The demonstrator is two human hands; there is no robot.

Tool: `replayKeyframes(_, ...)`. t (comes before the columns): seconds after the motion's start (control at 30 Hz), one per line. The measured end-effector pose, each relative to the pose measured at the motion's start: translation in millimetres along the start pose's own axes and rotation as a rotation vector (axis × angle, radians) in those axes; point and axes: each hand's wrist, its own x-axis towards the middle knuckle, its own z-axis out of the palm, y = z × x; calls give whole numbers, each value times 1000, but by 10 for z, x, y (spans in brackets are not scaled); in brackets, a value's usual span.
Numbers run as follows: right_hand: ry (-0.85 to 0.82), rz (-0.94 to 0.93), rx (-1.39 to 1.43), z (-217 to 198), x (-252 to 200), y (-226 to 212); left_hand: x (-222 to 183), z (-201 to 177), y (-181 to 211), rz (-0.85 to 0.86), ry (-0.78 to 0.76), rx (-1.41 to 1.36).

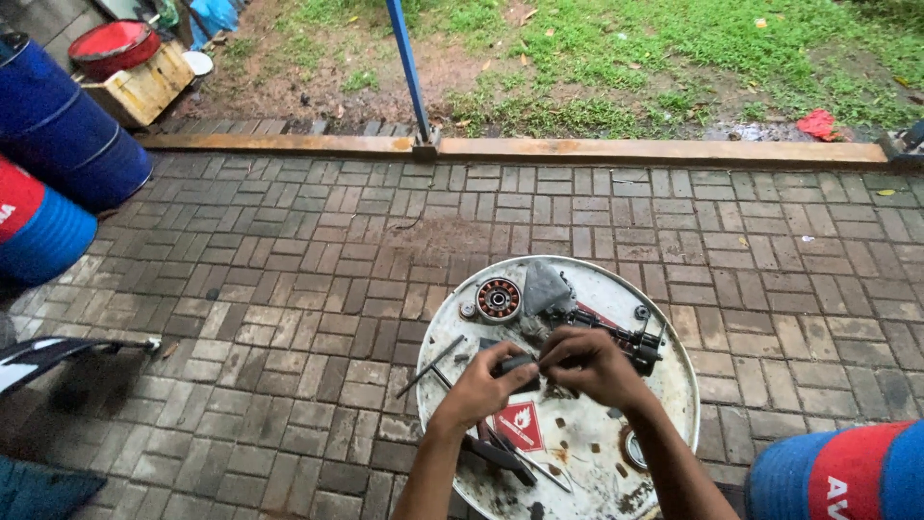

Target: Cleaning an ignition coil with a cloth and then inspecting and attaching a wire lead.

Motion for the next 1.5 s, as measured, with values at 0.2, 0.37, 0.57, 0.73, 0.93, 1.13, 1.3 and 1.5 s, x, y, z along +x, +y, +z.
replayKeyframes(0.2,52,-32,-190,119,2,12,55,-152,61,-268,-68,194)
replayKeyframes(0.37,71,-25,-179,150,44,48,94,-220,105,-298,-62,165)
replayKeyframes(0.57,56,-17,-175,216,149,-10,156,-358,-2,-275,-106,111)
replayKeyframes(0.73,94,-20,-140,252,169,52,196,-432,-164,-256,-126,74)
replayKeyframes(0.93,236,28,-10,335,170,-55,203,-427,-240,-58,-81,14)
replayKeyframes(1.13,280,11,16,363,169,-58,196,-332,-250,20,-26,-80)
replayKeyframes(1.3,268,-2,127,256,141,5,107,-363,-307,13,-1,-150)
replayKeyframes(1.5,215,-18,77,278,121,-105,31,-365,-285,41,-6,-154)
